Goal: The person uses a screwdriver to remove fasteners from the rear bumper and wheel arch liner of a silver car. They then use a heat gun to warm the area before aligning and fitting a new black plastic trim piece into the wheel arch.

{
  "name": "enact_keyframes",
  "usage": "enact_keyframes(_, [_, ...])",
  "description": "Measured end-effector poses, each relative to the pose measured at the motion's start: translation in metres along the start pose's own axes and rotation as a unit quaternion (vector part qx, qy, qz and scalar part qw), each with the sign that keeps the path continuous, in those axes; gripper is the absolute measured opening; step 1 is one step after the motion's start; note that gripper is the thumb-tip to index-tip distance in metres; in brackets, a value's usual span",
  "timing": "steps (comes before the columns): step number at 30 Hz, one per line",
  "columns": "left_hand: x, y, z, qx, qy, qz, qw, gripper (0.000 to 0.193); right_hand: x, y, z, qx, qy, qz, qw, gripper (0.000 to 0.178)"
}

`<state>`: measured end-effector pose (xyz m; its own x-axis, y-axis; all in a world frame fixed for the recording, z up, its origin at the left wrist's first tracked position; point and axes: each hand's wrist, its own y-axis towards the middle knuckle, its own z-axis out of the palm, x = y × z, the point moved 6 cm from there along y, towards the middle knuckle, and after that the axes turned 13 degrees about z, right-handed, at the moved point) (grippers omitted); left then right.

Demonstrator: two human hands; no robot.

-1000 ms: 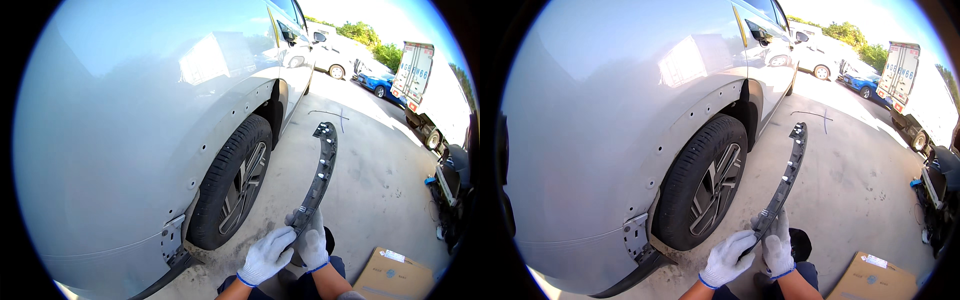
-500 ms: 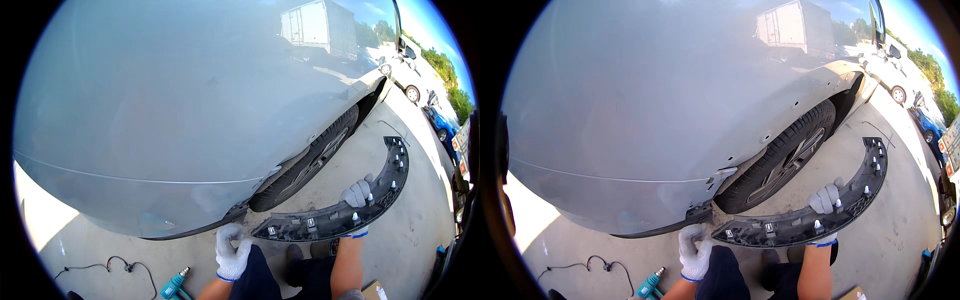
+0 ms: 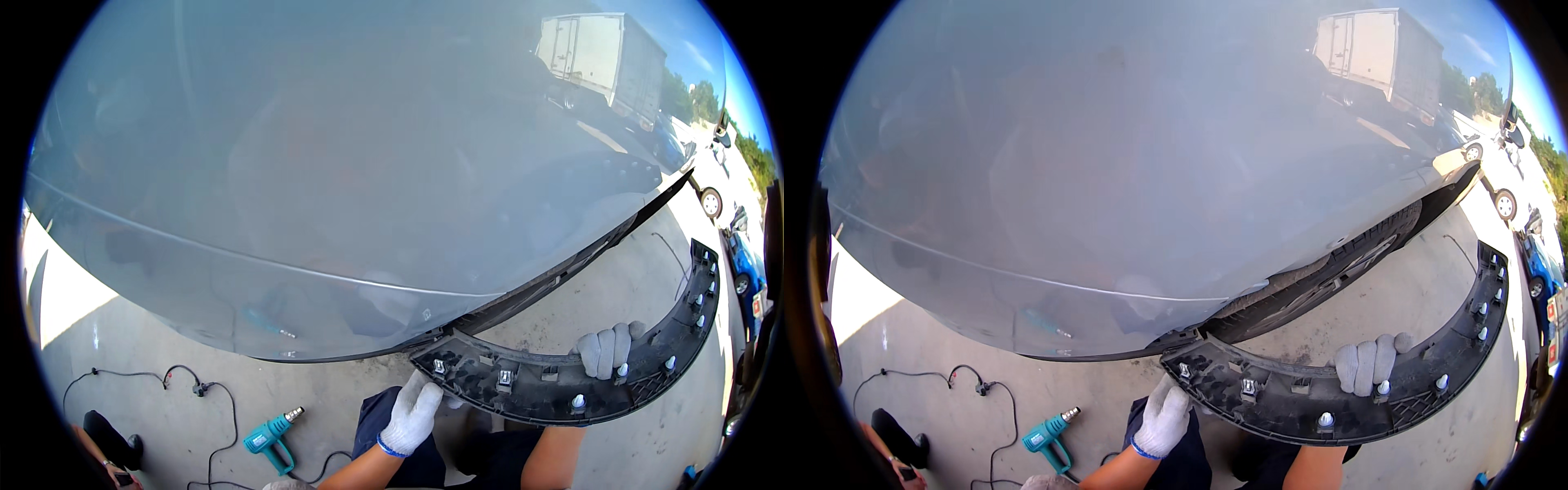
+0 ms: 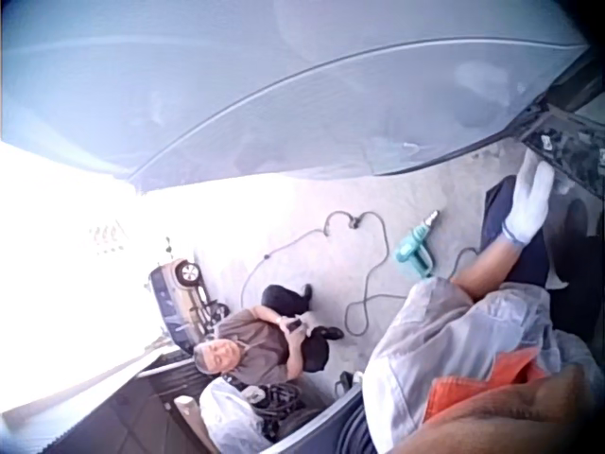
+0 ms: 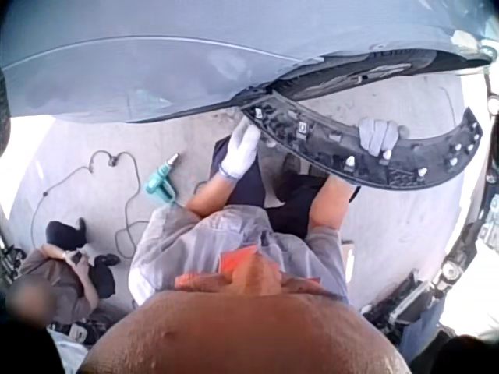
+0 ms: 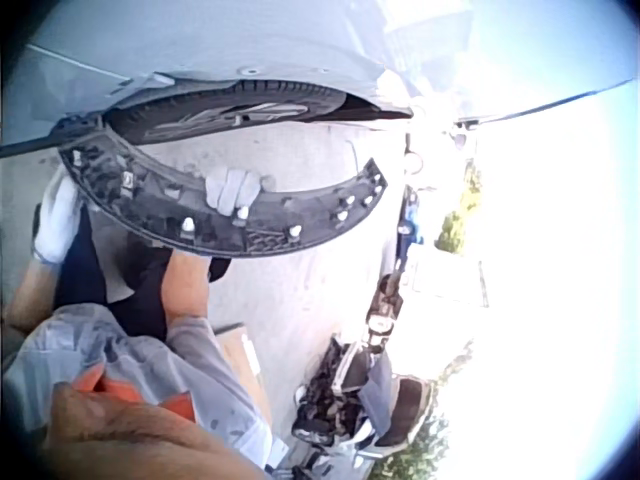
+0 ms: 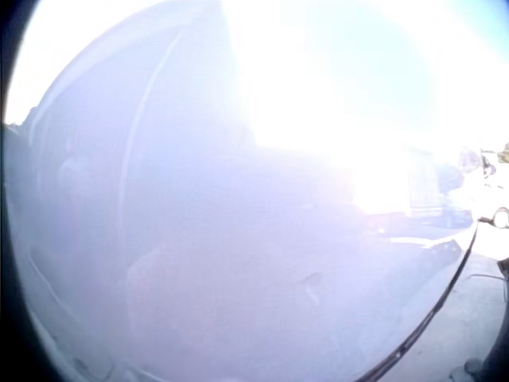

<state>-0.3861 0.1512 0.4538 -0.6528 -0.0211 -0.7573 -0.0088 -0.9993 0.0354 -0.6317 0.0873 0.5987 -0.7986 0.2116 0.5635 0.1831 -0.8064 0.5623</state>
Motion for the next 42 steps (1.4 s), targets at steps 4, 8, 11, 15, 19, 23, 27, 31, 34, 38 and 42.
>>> enact_keyframes(4, [-0.009, 0.008, 0.002, 0.005, 0.001, 0.014, 1.0, 0.065, 0.005, 0.003, 0.008, -0.003, -0.025, -0.004, 1.0, 0.032])
enact_keyframes(8, [-0.01, 0.009, 0.0, -0.035, -0.012, 0.02, 0.999, 0.067, 0.008, 0.005, 0.014, -0.004, -0.035, -0.005, 0.999, 0.034])
enact_keyframes(11, [-0.013, 0.012, 0.002, -0.039, -0.016, 0.015, 0.999, 0.067, 0.009, 0.007, 0.018, -0.004, -0.047, -0.006, 0.999, 0.035])
enact_keyframes(15, [-0.01, 0.011, -0.001, -0.034, -0.018, 0.021, 0.999, 0.065, 0.007, 0.008, 0.025, -0.006, -0.054, -0.005, 0.999, 0.036])
enact_keyframes(19, [-0.005, 0.005, -0.011, -0.025, -0.028, 0.005, 0.999, 0.063, 0.003, 0.012, 0.021, 0.007, -0.024, 0.032, 0.999, 0.033])
enact_keyframes(23, [-0.01, 0.006, -0.002, -0.011, -0.009, -0.01, 1.0, 0.058, 0.004, 0.014, 0.024, -0.052, -0.021, 0.02, 0.998, 0.031])
enact_keyframes(27, [-0.004, 0.0, -0.004, 0.002, -0.026, -0.001, 1.0, 0.051, -0.001, 0.024, 0.038, -0.134, -0.039, -0.039, 0.989, 0.036])
enact_keyframes(31, [-0.006, -0.013, -0.006, 0.005, 0.008, 0.018, 1.0, 0.052, -0.01, 0.03, 0.038, -0.184, -0.038, -0.02, 0.982, 0.054])
enact_keyframes(34, [-0.01, -0.014, -0.002, 0.008, 0.02, 0.022, 1.0, 0.054, -0.008, 0.032, 0.037, -0.281, -0.046, -0.018, 0.959, 0.07])
enact_keyframes(38, [-0.01, -0.019, -0.006, 0.007, 0.014, 0.031, 0.999, 0.054, -0.015, 0.033, 0.041, -0.358, -0.07, -0.008, 0.931, 0.081])
enact_keyframes(42, [-0.007, -0.018, -0.007, 0.016, -0.001, 0.04, 0.999, 0.056, -0.014, 0.032, 0.041, -0.392, -0.072, -0.002, 0.917, 0.087])
